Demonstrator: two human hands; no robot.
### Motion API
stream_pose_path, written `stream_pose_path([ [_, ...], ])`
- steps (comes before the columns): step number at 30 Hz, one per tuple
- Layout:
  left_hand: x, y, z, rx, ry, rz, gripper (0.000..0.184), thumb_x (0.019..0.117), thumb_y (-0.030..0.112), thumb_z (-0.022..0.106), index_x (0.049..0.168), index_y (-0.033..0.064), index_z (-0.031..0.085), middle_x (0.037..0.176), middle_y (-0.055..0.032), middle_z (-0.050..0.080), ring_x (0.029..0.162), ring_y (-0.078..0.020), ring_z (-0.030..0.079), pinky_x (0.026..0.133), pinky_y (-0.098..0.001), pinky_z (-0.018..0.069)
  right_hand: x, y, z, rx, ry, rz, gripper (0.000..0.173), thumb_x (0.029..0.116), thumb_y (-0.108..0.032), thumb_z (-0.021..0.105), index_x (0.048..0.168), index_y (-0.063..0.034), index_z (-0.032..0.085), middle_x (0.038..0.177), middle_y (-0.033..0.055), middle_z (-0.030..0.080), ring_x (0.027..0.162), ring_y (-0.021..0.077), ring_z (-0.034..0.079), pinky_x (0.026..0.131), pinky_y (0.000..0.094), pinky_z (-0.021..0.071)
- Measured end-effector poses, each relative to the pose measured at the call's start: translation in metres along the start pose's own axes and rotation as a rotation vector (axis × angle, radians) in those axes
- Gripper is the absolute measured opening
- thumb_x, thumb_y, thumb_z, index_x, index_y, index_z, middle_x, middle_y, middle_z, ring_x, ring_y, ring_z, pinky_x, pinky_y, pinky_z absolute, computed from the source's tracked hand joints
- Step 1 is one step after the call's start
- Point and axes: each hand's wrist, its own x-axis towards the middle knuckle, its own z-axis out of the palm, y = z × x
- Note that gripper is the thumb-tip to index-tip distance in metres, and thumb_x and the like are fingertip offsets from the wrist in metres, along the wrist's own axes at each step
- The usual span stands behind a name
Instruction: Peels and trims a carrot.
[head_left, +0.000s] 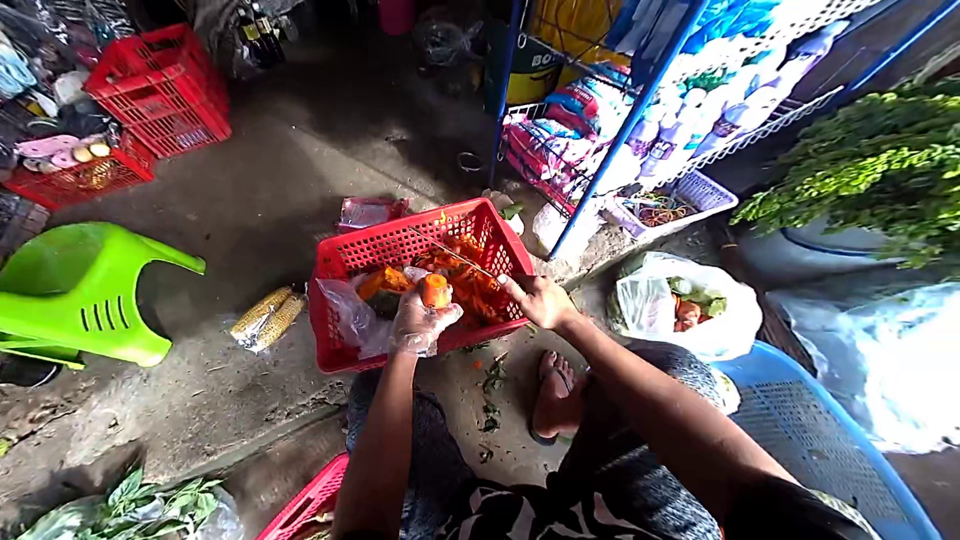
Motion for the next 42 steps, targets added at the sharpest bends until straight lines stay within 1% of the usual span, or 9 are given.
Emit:
stream_pose_path([
  [3,0.002,0.005,0.009,-0.340,0.026,-0.135,0.041,0.0892,-0.001,0.064,0.128,-0.0048,0.050,0.100,-0.0110,0.065,0.084,-0.0147,0.066,0.073,-0.0307,0.0594,-0.003,0.005,0.007,0.107,0.048,-0.045,0.076,0.1024,-0.066,0.029,0.106,-0.0036,0.072,0.092,0.0195,0.070,0.092,0.0379,0.068,0.083,0.0646,0.0486],
  [7,0.018,0.010,0.018,-0.894,0.196,-0.460,0.055,0.1062,0.058,0.029,0.109,0.0094,0.055,0.079,-0.0100,0.062,0.063,-0.0213,0.064,0.055,-0.0364,0.0574,-0.024,-0.007,0.010,0.017,0.187,-0.202,0.084,0.0965,-0.074,0.030,0.103,-0.0019,0.072,0.083,0.0198,0.070,0.084,0.0412,0.070,0.074,0.0663,0.0498],
  [10,0.016,-0.008,0.025,-1.014,0.231,-0.392,0.050,0.1098,0.049,0.022,0.129,0.0144,0.052,0.107,-0.0067,0.063,0.096,-0.0185,0.062,0.085,-0.0400,0.0544,-0.033,-0.016,0.026,-0.092,0.395,-0.480,0.096,0.0903,-0.086,0.030,0.091,0.0002,0.073,0.074,0.0180,0.069,0.071,0.0374,0.071,0.061,0.0601,0.0539],
  [15,0.022,0.005,0.038,-0.866,0.238,-0.236,0.043,0.1132,0.031,0.021,0.101,0.0096,0.056,0.070,0.0026,0.060,0.061,-0.0028,0.061,0.061,-0.0183,0.0536,-0.028,-0.026,0.043,-0.326,0.474,-0.660,0.094,0.0904,-0.086,0.028,0.080,-0.0022,0.069,0.068,0.0147,0.068,0.067,0.0332,0.071,0.061,0.0523,0.0559],
  [22,0.016,-0.010,0.035,-0.913,0.178,-0.404,0.033,0.1120,0.030,0.028,0.121,0.0104,0.053,0.096,-0.0065,0.062,0.084,-0.0154,0.062,0.074,-0.0333,0.0551,-0.005,-0.004,0.032,-0.289,0.303,-0.489,0.093,0.0914,-0.084,0.031,0.097,-0.0021,0.075,0.079,0.0187,0.072,0.078,0.0393,0.073,0.066,0.0602,0.0561],
  [24,0.020,0.006,0.035,-0.927,0.250,-0.578,0.047,0.1100,0.047,0.025,0.110,0.0085,0.052,0.080,-0.0108,0.061,0.065,-0.0209,0.064,0.053,-0.0349,0.0555,0.005,0.001,0.010,-0.218,0.109,-0.228,0.087,0.0931,-0.080,0.037,0.113,-0.0031,0.072,0.094,0.0241,0.073,0.094,0.0476,0.071,0.079,0.0701,0.0515],
  [31,0.018,-0.030,0.026,-0.939,0.283,-0.391,0.032,0.1119,0.022,0.025,0.116,0.0080,0.054,0.094,-0.0059,0.063,0.085,-0.0145,0.062,0.077,-0.0324,0.0551,-0.008,-0.028,0.029,-0.265,0.091,-0.480,0.106,0.0839,-0.094,0.018,0.096,-0.0033,0.072,0.080,0.0188,0.071,0.080,0.0397,0.071,0.067,0.0611,0.0523],
  [37,0.017,-0.008,0.017,-0.863,0.251,-0.605,0.046,0.1115,0.038,0.022,0.108,0.0039,0.052,0.077,-0.0115,0.062,0.060,-0.0207,0.064,0.050,-0.0321,0.0553,0.024,-0.016,0.022,-0.175,-0.096,-0.169,0.087,0.0951,-0.080,0.035,0.120,-0.0035,0.070,0.101,0.0264,0.072,0.103,0.0486,0.069,0.087,0.0700,0.0486],
  [42,0.013,-0.009,0.017,-0.799,0.397,-0.634,0.031,0.1118,0.027,0.027,0.116,0.0061,0.050,0.090,-0.0093,0.057,0.075,-0.0172,0.059,0.065,-0.0320,0.0538,0.007,-0.030,0.036,-0.164,-0.038,-0.300,0.101,0.0876,-0.090,0.025,0.112,-0.0044,0.072,0.095,0.0233,0.073,0.096,0.0452,0.071,0.079,0.0672,0.0512],
])
